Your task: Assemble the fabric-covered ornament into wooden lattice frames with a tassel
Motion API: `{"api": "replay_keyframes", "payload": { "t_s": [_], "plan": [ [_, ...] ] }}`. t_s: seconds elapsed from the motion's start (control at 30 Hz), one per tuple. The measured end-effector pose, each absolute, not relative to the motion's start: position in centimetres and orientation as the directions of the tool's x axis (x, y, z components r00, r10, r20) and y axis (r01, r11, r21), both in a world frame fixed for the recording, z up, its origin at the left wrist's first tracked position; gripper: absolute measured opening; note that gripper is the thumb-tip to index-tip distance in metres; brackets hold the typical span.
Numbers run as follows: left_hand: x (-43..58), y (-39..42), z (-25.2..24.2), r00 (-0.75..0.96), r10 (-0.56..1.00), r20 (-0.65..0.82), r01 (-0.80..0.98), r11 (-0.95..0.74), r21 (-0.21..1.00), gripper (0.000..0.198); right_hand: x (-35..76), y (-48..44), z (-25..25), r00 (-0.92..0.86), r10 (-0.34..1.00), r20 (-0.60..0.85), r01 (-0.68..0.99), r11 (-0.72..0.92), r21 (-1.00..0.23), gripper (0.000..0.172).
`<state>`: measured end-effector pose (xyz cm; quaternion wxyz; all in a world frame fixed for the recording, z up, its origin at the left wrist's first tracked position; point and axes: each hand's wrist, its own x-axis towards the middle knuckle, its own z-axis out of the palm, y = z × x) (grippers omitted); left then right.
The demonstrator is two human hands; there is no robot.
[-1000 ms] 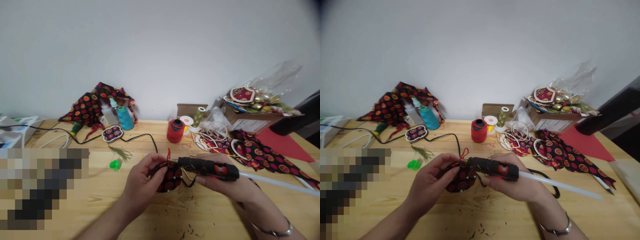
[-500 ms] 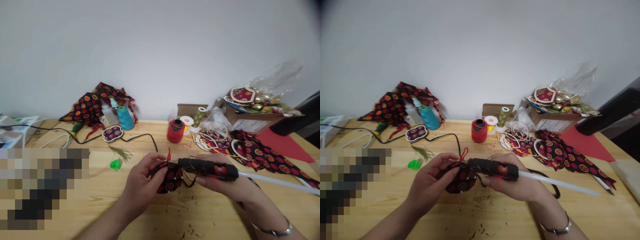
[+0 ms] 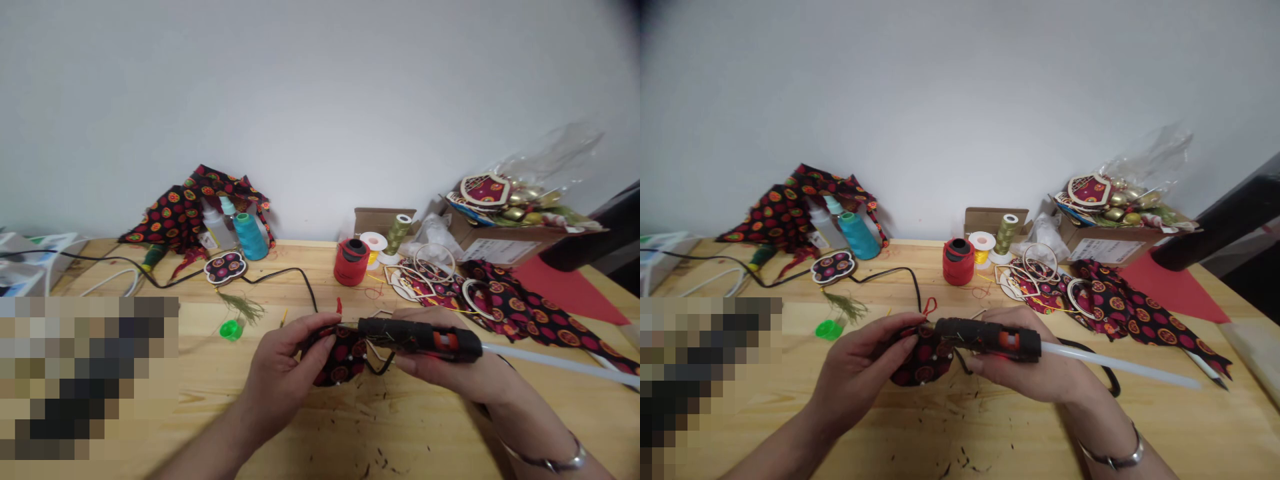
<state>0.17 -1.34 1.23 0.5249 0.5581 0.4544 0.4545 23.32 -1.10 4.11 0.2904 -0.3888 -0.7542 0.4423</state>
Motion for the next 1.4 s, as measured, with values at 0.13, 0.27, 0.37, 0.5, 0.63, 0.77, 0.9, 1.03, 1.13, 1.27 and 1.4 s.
{"api": "replay_keyframes", "payload": {
  "t_s": [0.13,0.27,0.37,0.5,0.63,0.77,0.9,1.03,1.13,1.27,1.4],
  "plan": [
    [0.19,-1.49,1.56,0.158,0.987,0.028,0.038,-0.034,0.999,0.020,23.37,-1.15,4.17,-0.525,0.846,0.089,0.336,0.302,-0.892,0.022],
    [0.08,-1.40,1.48,0.153,0.986,0.059,0.073,-0.071,0.995,0.021,23.42,-1.15,4.23,-0.528,0.845,0.090,0.335,0.304,-0.892,0.022],
    [0.06,-1.43,1.46,0.155,0.987,0.054,0.053,-0.063,0.997,0.020,23.41,-1.15,4.41,-0.527,0.845,0.090,0.352,0.313,-0.882,0.021],
    [0.08,-1.57,1.41,0.141,0.988,0.056,0.043,-0.063,0.997,0.019,23.47,-1.18,4.51,-0.527,0.844,0.098,0.342,0.316,-0.885,0.020],
    [0.06,-1.52,1.20,0.154,0.988,0.028,0.026,-0.033,0.999,0.021,23.57,-1.10,4.26,-0.529,0.844,0.094,0.344,0.314,-0.885,0.020],
    [-0.02,-1.44,1.12,0.144,0.989,0.027,0.046,-0.034,0.998,0.021,23.60,-0.93,4.16,-0.524,0.847,0.095,0.351,0.316,-0.881,0.021],
    [-0.12,-1.48,1.21,0.139,0.989,0.049,0.074,-0.059,0.995,0.021,23.80,-0.91,4.37,-0.527,0.841,0.121,0.356,0.347,-0.868,0.021],
    [-0.13,-1.47,1.13,0.127,0.990,0.061,0.079,-0.071,0.994,0.021,24.01,-0.96,4.46,-0.513,0.845,0.151,0.342,0.363,-0.867,0.018],
    [-0.03,-1.41,0.99,0.143,0.989,0.047,0.036,-0.052,0.998,0.023,23.94,-0.97,4.40,-0.522,0.843,0.128,0.346,0.347,-0.872,0.019],
    [0.20,-1.42,0.99,0.152,0.988,0.039,-0.056,-0.031,0.998,0.021,23.79,-1.04,4.34,-0.538,0.836,0.109,0.345,0.336,-0.876,0.020],
    [0.32,-1.51,1.21,0.157,0.987,0.027,-0.043,-0.021,0.999,0.015,23.80,-1.10,4.21,-0.526,0.845,0.093,0.352,0.316,-0.881,0.017]
  ]
}}
